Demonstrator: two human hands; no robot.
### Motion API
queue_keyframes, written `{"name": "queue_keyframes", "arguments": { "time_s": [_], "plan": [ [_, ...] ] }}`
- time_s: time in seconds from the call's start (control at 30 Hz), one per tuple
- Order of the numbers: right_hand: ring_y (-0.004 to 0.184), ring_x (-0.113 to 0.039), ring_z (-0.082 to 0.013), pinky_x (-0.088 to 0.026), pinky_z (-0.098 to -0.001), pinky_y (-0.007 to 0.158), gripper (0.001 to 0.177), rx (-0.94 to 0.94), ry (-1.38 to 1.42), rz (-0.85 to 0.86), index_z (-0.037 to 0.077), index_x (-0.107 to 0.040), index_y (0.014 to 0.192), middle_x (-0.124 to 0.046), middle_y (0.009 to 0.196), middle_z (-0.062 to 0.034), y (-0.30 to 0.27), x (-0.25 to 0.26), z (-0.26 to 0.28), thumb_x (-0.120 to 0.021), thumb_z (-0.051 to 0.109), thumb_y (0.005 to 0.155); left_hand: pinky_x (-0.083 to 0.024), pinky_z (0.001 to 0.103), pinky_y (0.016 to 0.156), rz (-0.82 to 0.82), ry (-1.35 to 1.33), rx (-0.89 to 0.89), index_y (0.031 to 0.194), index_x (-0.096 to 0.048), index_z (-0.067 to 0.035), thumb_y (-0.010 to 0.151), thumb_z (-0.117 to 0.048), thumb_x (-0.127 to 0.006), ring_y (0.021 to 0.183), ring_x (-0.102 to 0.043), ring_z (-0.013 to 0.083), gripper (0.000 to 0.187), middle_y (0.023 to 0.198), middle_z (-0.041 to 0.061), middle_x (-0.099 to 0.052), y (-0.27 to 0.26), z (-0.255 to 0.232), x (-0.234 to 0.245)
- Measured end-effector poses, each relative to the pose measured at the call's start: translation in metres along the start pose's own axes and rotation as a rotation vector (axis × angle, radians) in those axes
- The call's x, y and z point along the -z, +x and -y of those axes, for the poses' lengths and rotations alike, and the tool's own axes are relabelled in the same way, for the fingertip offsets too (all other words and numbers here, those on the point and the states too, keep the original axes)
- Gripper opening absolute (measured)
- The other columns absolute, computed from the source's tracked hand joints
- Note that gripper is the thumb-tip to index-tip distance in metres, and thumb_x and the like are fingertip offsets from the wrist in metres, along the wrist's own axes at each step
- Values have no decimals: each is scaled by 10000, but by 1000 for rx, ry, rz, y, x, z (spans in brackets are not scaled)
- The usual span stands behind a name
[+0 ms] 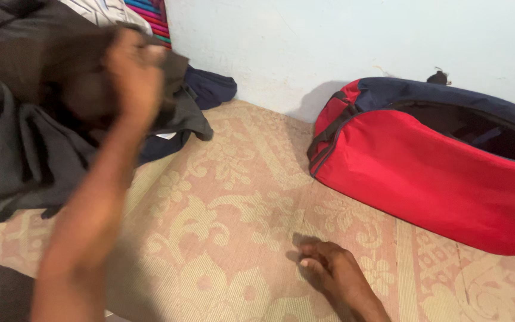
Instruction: The person smooths and aligns the legs of a pair of brown trousers by hand on a patterned surface, then folds them in half.
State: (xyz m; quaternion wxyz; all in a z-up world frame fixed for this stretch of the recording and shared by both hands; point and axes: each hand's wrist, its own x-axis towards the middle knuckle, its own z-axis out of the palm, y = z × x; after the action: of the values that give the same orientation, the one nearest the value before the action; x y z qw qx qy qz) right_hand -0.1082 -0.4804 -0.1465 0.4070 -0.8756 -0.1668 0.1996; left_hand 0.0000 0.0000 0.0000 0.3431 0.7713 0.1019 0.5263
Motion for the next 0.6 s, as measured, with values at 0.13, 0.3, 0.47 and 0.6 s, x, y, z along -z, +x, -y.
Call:
{"name": "queue_keyframes", "arguments": {
  "time_s": [0.13,0.3,0.47,0.6],
  "plan": [
    [1086,-788,-213,-622,-377,942,512,46,25,-123,100,-572,1401,-788,1141,-111,5,3,-6,-683,214,914,-453,335,661,309,-445,20,823,-457,-72,987,-140,-694,708,-473,124,296,736,13,-490,-91,-76,-44],
    [864,-749,-230,-591,-371,784,691,-39,111,-231,123,-449,1524,-818,1056,-116,10,1,-8,-699,176,883,-579,404,709,1362,-339,-54,915,-686,-42,858,-165,-703,792,-750,257,136,899,94,-768,-196,-113,-27],
    [811,-689,-167,-571,-341,735,755,3,77,-233,112,-437,1532,-767,1008,-87,10,-5,-5,-746,194,847,-554,432,810,961,-90,-91,1100,-724,-29,878,-289,-746,965,-707,307,342,1099,149,-727,-216,-84,47],
    [756,-654,-190,-561,-341,723,619,109,-134,-242,55,-590,1388,-675,920,-87,5,-8,7,-800,229,832,-62,841,1126,414,755,-447,1603,-482,-73,804,-666,-709,1559,-181,512,1020,1683,315,-290,-194,7,143]
  ]
}}
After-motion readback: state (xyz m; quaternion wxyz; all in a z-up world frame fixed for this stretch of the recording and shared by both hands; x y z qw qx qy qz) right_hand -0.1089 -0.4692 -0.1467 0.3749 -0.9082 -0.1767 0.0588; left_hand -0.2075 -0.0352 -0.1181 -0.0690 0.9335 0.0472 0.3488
